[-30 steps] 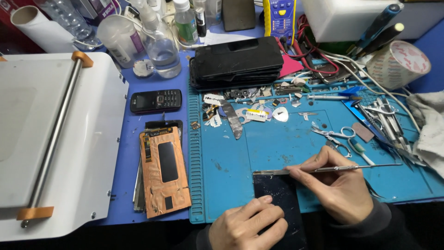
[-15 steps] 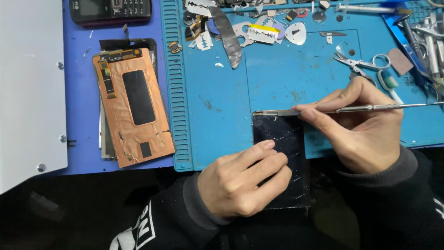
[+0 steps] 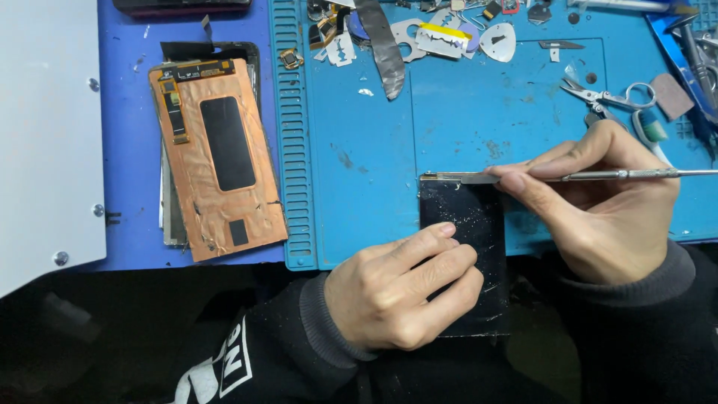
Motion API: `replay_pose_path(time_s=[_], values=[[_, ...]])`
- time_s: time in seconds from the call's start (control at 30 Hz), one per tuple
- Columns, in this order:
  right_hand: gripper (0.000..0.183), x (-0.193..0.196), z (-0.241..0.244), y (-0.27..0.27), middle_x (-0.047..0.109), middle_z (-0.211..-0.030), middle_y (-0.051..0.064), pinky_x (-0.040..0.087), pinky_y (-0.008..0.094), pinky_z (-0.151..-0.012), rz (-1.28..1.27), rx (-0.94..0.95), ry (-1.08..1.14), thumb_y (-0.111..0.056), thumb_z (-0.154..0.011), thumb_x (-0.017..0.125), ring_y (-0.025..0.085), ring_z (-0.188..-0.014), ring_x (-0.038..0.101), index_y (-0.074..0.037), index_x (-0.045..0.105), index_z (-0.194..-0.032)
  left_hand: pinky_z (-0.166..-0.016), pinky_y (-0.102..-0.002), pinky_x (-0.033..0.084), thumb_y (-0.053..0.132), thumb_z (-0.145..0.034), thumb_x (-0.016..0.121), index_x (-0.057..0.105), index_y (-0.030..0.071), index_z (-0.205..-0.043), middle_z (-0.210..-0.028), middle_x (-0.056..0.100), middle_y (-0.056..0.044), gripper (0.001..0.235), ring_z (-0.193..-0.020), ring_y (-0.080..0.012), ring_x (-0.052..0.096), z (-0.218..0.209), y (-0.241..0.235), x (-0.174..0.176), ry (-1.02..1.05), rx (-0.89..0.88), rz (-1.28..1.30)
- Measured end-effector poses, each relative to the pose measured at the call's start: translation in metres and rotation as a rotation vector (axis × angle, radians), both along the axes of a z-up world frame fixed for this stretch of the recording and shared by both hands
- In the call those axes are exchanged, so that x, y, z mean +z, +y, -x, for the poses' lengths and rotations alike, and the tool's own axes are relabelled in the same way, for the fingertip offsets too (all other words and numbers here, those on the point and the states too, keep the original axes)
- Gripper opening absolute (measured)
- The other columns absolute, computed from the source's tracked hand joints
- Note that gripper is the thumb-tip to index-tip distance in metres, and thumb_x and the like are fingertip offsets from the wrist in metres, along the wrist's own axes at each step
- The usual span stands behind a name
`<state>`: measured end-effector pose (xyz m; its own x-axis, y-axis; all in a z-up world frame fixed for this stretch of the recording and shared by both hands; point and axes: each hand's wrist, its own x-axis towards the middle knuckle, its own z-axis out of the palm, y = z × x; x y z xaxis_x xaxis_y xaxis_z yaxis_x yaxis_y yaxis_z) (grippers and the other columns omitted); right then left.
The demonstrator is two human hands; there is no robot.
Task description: Disassembling a smartphone screen using a metal pry tool on a workshop bench.
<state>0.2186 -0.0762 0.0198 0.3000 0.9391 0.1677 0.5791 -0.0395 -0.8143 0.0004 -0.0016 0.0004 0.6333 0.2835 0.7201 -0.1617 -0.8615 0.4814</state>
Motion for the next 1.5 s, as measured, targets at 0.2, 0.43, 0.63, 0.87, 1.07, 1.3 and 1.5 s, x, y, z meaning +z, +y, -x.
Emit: replay_pose_path(time_s=[0.2,0.43,0.63,0.87,1.07,1.3,1.5], values=[[0.037,-0.003,-0.003,-0.004,0.070,-0.090,0.022,0.069,0.034,-0.082,-0.009,-0.022,0.087,0.015,-0.092,0.074,0.031,-0.093,0.079,0.001,0.040,-0.096,-0.091,-0.038,0.062,-0.011,-0.088,0.072,0.067,-0.005,-0.090,-0.098,0.065,-0.015,0.008,-0.086,-0.0272,0.066,0.000,0.000,0.001,-0.004,0.008,-0.005],[0.035,-0.003,-0.006,-0.003,0.070,-0.090,0.022,0.071,0.037,-0.085,-0.008,0.008,0.068,0.011,-0.092,0.074,0.032,-0.095,0.080,0.001,0.041,-0.095,-0.091,-0.037,0.062,-0.011,-0.088,0.072,0.068,-0.005,-0.090,-0.099,0.066,-0.015,0.008,-0.086,-0.0266,0.065,0.001,0.001,0.002,-0.007,0.002,-0.010],[0.034,-0.001,-0.004,-0.003,0.073,-0.090,0.025,0.069,0.033,-0.076,0.010,0.038,0.006,0.013,-0.088,0.076,0.032,-0.095,0.081,0.004,0.043,-0.091,-0.093,-0.038,0.061,-0.009,-0.088,0.072,0.068,-0.005,-0.092,-0.101,0.066,-0.016,0.007,-0.089,-0.0278,0.066,0.000,0.000,0.002,0.014,-0.004,-0.019],[0.034,0.001,0.000,-0.003,0.071,-0.090,0.023,0.070,0.036,-0.083,-0.018,0.022,0.066,0.014,-0.090,0.075,0.033,-0.098,0.080,0.002,0.042,-0.093,-0.091,-0.037,0.062,-0.010,-0.088,0.072,0.069,-0.005,-0.090,-0.100,0.067,-0.015,0.006,-0.087,-0.0266,0.066,0.000,-0.001,0.003,0.014,0.005,-0.021],[0.035,0.000,-0.002,-0.002,0.071,-0.090,0.023,0.069,0.034,-0.081,-0.021,0.012,0.061,0.012,-0.090,0.076,0.031,-0.095,0.080,0.002,0.043,-0.093,-0.091,-0.037,0.062,-0.010,-0.088,0.072,0.069,-0.005,-0.090,-0.100,0.067,-0.015,0.007,-0.086,-0.0262,0.066,0.001,-0.001,0.003,0.011,0.017,-0.036],[0.035,0.000,-0.001,0.000,0.073,-0.089,0.022,0.069,0.031,-0.075,-0.003,0.010,0.035,0.010,-0.088,0.078,0.030,-0.091,0.081,0.002,0.044,-0.092,-0.092,-0.038,0.063,-0.009,-0.088,0.071,0.069,-0.005,-0.091,-0.101,0.067,-0.015,0.006,-0.089,-0.0274,0.067,0.001,-0.001,0.003,0.030,-0.004,-0.018],[0.035,0.001,-0.002,0.000,0.072,-0.087,0.023,0.069,0.032,-0.075,0.002,-0.007,0.047,0.010,-0.089,0.076,0.031,-0.092,0.081,0.002,0.043,-0.091,-0.092,-0.037,0.062,-0.010,-0.088,0.072,0.069,-0.005,-0.091,-0.101,0.067,-0.015,0.006,-0.087,-0.0265,0.066,0.001,-0.001,0.004,0.019,0.003,-0.026]])
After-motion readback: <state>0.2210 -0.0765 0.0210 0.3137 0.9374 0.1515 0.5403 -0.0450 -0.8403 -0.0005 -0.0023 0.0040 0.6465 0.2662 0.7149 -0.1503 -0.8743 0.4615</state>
